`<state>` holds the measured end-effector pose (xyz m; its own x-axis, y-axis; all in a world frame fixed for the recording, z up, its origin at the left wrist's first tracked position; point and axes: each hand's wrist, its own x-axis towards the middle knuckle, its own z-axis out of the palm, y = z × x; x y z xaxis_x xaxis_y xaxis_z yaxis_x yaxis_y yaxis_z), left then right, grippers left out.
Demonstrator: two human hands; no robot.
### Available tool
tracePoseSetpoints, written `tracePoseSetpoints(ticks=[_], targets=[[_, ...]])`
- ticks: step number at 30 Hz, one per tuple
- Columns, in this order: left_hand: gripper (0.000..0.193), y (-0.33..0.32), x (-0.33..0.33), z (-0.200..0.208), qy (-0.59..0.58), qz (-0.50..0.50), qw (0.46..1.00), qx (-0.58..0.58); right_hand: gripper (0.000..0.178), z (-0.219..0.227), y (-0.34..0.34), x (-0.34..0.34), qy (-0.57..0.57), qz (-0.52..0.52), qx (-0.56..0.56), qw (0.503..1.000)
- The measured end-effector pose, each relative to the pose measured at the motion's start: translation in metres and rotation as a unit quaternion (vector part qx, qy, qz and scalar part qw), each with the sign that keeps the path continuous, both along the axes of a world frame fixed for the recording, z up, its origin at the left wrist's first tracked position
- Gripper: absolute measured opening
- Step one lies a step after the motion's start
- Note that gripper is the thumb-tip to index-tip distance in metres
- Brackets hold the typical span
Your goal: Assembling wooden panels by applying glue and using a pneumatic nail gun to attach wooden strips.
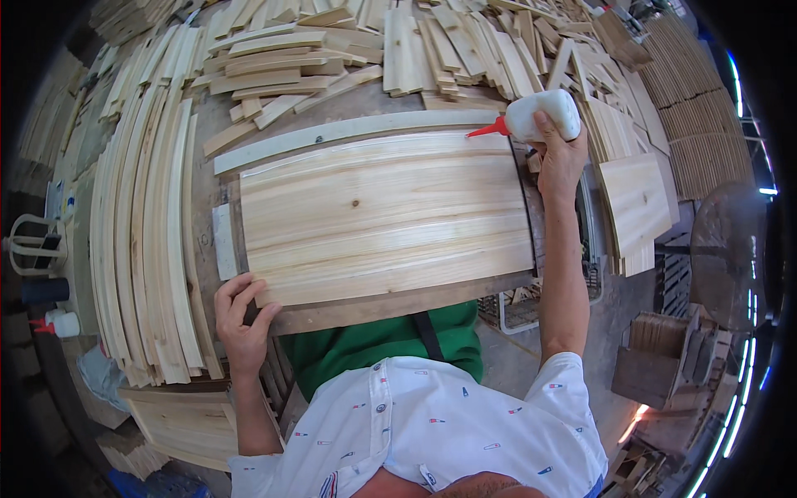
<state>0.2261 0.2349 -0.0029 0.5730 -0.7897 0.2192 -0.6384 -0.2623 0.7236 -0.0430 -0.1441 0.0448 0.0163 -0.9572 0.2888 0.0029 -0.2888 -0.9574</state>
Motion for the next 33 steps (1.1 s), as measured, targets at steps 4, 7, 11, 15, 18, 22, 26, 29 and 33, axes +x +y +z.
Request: tracePoseSetpoints(ticks=[4, 7, 11, 15, 18, 22, 26, 29, 33], targets=[[0.036, 0.001, -0.001, 0.0, 0.01, -0.001, 1.0, 0.009, 0.052, 0.0, -0.013, -0.026, 0.05, -0.046, -0.024, 0.997], [0.036, 0.0, -0.001, 0.0, 0.01, 0.004, 1.0, 0.015, 0.053, 0.001, -0.016, -0.034, 0.087, -0.065, -0.061, 0.992], [0.036, 0.001, -0.001, -0.002, 0.008, 0.006, 1.0, 0.016, 0.054, 0.001, -0.016, -0.034, 0.125, -0.1, -0.095, 0.983], [0.036, 0.001, -0.001, -0.002, 0.009, 0.007, 1.0, 0.024, 0.054, -0.001, -0.014, -0.038, 0.157, -0.12, -0.129, 0.972], [0.037, 0.003, -0.001, -0.004, 0.004, 0.005, 1.0, 0.024, 0.055, 0.006, 0.0, -0.04, 0.181, -0.123, -0.131, 0.967], [0.038, 0.005, 0.0, -0.005, 0.006, 0.005, 1.0, 0.021, 0.054, 0.013, 0.024, -0.045, 0.222, -0.136, -0.116, 0.958], [0.038, 0.004, 0.0, -0.007, 0.007, -0.001, 1.0, 0.018, 0.053, 0.016, 0.05, -0.062, 0.204, -0.127, -0.095, 0.966], [0.038, 0.004, 0.0, -0.007, -0.006, -0.004, 1.0, 0.019, 0.051, 0.015, 0.062, -0.082, 0.178, -0.119, -0.076, 0.974], [0.038, 0.003, -0.001, -0.007, -0.014, -0.003, 1.0, 0.02, 0.048, 0.019, 0.084, -0.106, 0.153, -0.106, -0.036, 0.982]])
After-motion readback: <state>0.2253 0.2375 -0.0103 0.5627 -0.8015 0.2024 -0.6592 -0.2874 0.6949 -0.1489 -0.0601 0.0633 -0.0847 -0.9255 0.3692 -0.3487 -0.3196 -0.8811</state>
